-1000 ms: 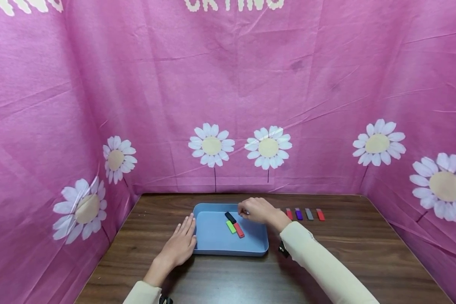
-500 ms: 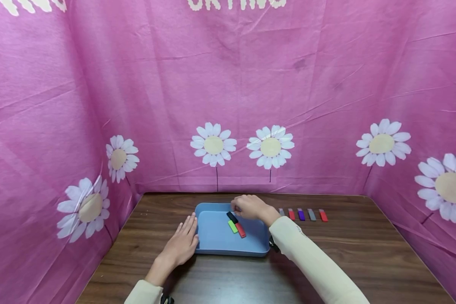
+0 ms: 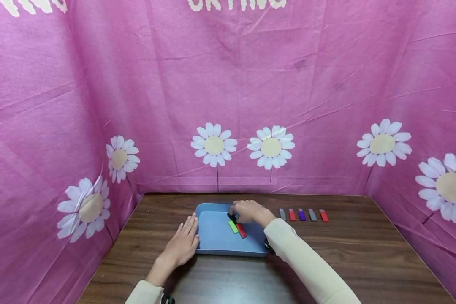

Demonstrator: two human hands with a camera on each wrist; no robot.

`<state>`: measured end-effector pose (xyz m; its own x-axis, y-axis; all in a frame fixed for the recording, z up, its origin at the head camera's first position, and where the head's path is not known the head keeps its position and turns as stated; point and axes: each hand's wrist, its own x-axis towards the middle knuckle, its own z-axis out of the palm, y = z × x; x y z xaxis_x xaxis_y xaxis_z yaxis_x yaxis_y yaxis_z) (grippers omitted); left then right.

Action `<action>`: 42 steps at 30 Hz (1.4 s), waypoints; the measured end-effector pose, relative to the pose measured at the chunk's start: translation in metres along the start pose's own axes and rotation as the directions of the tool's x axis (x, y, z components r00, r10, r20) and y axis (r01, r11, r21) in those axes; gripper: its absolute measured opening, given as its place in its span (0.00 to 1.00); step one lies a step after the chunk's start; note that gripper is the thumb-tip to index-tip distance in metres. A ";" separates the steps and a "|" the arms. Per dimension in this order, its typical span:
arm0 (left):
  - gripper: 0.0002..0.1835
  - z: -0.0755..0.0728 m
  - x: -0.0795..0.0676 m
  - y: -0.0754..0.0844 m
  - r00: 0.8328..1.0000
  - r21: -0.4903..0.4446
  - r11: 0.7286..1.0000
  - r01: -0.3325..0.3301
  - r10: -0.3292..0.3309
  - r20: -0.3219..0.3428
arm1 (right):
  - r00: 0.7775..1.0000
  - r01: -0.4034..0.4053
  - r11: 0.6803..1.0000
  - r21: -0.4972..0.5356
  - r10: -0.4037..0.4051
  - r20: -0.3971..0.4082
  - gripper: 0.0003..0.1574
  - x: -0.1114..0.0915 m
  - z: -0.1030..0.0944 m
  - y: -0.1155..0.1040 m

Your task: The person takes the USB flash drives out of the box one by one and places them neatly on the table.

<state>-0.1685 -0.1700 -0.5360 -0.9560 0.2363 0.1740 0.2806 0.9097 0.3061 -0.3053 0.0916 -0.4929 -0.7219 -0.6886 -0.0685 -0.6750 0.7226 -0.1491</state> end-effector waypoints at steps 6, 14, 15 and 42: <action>0.31 -0.003 -0.001 0.002 1.000 -0.026 1.000 -0.002 0.002 -0.003 | 1.000 0.011 0.999 -0.043 -0.010 0.009 0.18 0.002 0.004 -0.002; 0.31 -0.005 -0.001 0.004 1.000 -0.008 1.000 0.016 -0.016 0.027 | 1.000 0.008 0.999 -0.049 -0.007 0.020 0.17 0.007 0.000 -0.007; 0.31 -0.005 -0.001 0.004 0.999 -0.006 1.000 0.019 -0.019 0.031 | 1.000 0.007 0.999 -0.049 -0.006 0.023 0.17 0.007 0.000 -0.008; 0.31 -0.005 -0.001 0.003 0.999 -0.011 1.000 0.023 -0.023 0.037 | 0.993 -0.064 0.996 -0.058 0.070 0.091 0.32 0.008 0.005 -0.014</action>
<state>-0.1665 -0.1695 -0.5309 -0.9647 0.2280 0.1320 0.2591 0.9113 0.3199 -0.3010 0.0759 -0.4959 -0.7503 -0.6393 -0.1683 -0.6348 0.7678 -0.0866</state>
